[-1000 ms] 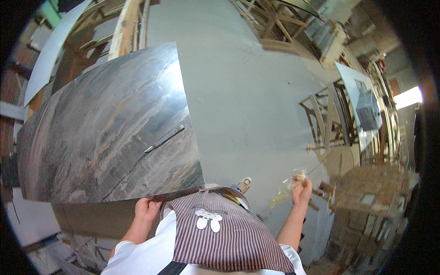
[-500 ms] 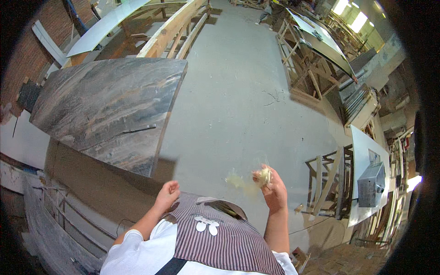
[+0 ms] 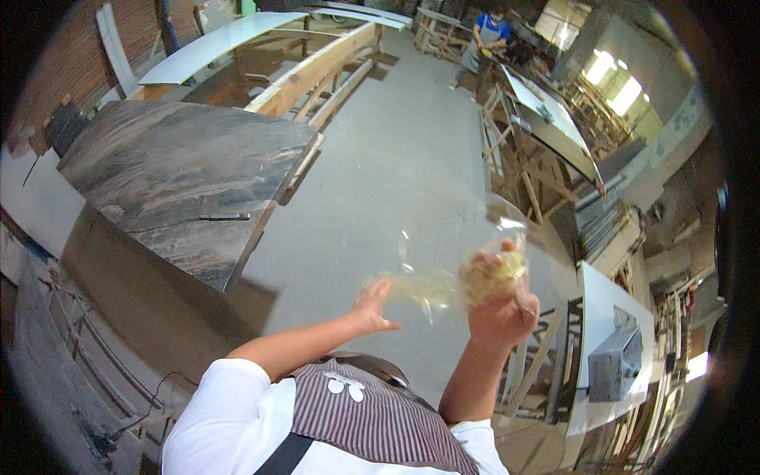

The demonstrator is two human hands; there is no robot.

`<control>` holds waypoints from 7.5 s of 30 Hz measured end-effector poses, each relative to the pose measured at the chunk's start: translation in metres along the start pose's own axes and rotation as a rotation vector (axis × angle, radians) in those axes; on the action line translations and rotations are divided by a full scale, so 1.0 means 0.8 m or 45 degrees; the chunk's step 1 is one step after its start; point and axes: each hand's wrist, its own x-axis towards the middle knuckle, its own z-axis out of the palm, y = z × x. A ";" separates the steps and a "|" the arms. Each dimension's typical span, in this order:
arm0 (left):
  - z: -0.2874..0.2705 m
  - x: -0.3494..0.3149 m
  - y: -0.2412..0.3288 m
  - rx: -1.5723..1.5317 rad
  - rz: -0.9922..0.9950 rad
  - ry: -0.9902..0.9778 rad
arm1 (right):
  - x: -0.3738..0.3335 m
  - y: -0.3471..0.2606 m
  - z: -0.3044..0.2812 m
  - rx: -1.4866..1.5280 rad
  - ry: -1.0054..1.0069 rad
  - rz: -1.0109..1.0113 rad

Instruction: The person applies a thin edge trim to a large marble-patterned slab using a heat gun and a metal scraper. They move along the slab's edges, heating and pressing the trim into place.

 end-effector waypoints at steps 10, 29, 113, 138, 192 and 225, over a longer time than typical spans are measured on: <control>0.061 0.049 -0.016 -0.339 0.146 -0.044 | 0.007 -0.045 0.040 -0.034 -0.070 -0.284; -0.172 -0.007 0.033 -1.273 -0.014 0.142 | -0.033 0.103 -0.079 -1.186 -0.019 0.579; -0.240 -0.021 0.094 -1.947 -0.279 0.141 | -0.042 0.182 -0.013 -1.029 0.128 -0.060; -0.254 -0.043 0.101 -1.672 -0.201 0.485 | -0.074 0.135 -0.058 -1.170 0.596 -0.057; 0.311 0.221 0.415 -1.255 -0.073 -1.640 | -0.365 -0.325 -0.211 -1.607 1.768 -0.089; 0.408 0.152 0.491 -1.271 -0.737 -0.851 | -0.707 -0.668 -0.377 -1.522 2.864 -0.228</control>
